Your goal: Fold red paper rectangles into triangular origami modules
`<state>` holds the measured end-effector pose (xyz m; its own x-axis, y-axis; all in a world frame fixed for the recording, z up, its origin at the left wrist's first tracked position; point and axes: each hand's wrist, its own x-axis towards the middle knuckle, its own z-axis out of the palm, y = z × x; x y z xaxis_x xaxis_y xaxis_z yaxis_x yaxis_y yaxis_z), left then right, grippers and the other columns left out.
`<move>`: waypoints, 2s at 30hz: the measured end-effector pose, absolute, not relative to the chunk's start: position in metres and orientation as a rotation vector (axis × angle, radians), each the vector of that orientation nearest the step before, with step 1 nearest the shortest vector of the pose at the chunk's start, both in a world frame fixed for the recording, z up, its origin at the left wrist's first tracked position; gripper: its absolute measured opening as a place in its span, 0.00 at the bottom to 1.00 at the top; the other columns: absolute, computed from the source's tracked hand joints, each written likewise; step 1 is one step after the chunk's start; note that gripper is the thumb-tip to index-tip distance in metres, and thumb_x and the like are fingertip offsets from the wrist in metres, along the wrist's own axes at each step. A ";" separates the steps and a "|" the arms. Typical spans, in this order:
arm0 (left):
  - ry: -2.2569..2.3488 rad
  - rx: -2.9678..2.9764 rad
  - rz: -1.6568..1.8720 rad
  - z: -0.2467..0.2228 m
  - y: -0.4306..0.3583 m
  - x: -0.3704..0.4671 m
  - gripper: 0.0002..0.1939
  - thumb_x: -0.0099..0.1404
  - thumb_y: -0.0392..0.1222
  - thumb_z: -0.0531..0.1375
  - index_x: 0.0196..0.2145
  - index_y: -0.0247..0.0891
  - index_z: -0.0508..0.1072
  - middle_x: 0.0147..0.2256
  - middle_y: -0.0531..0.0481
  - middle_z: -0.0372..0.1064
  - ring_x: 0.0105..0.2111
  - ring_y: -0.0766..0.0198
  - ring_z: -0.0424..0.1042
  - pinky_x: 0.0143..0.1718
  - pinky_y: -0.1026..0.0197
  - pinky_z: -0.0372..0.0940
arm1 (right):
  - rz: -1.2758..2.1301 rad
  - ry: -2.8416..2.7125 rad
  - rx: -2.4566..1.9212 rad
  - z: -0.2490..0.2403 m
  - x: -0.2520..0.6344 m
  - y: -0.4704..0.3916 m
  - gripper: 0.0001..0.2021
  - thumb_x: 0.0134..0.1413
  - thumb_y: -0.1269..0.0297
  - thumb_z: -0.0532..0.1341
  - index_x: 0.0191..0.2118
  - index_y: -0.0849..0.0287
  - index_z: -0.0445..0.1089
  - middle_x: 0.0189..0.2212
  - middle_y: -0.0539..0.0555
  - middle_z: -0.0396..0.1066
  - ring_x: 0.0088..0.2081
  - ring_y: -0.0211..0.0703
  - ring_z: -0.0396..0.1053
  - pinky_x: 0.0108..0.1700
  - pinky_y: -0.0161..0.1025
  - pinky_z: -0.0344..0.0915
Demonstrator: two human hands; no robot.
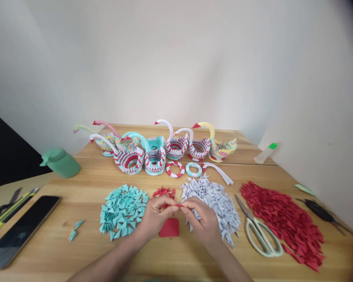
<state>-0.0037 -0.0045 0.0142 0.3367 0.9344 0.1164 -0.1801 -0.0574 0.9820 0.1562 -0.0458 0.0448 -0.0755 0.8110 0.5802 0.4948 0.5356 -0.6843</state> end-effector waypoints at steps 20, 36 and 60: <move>0.789 1.309 1.060 0.013 -0.004 -0.004 0.15 0.54 0.51 0.67 0.27 0.34 0.76 0.24 0.48 0.72 0.26 0.63 0.70 0.29 0.62 0.66 | 0.376 -1.695 -1.121 0.046 0.155 -0.050 0.07 0.60 0.70 0.56 0.33 0.56 0.70 0.25 0.50 0.71 0.27 0.38 0.69 0.31 0.34 0.65; 0.705 1.235 1.028 0.015 -0.005 -0.003 0.16 0.57 0.51 0.65 0.28 0.33 0.73 0.26 0.47 0.74 0.26 0.64 0.71 0.30 0.63 0.66 | 0.460 -1.668 -1.147 0.044 0.152 -0.044 0.07 0.60 0.69 0.57 0.31 0.57 0.69 0.25 0.48 0.69 0.28 0.37 0.68 0.32 0.33 0.63; 0.996 2.179 1.376 0.012 0.032 -0.030 0.08 0.65 0.39 0.59 0.30 0.37 0.77 0.27 0.48 0.76 0.29 0.63 0.73 0.34 0.62 0.63 | 0.852 -2.026 -0.850 0.098 0.162 -0.099 0.10 0.62 0.58 0.57 0.39 0.52 0.75 0.25 0.49 0.74 0.28 0.37 0.71 0.32 0.32 0.65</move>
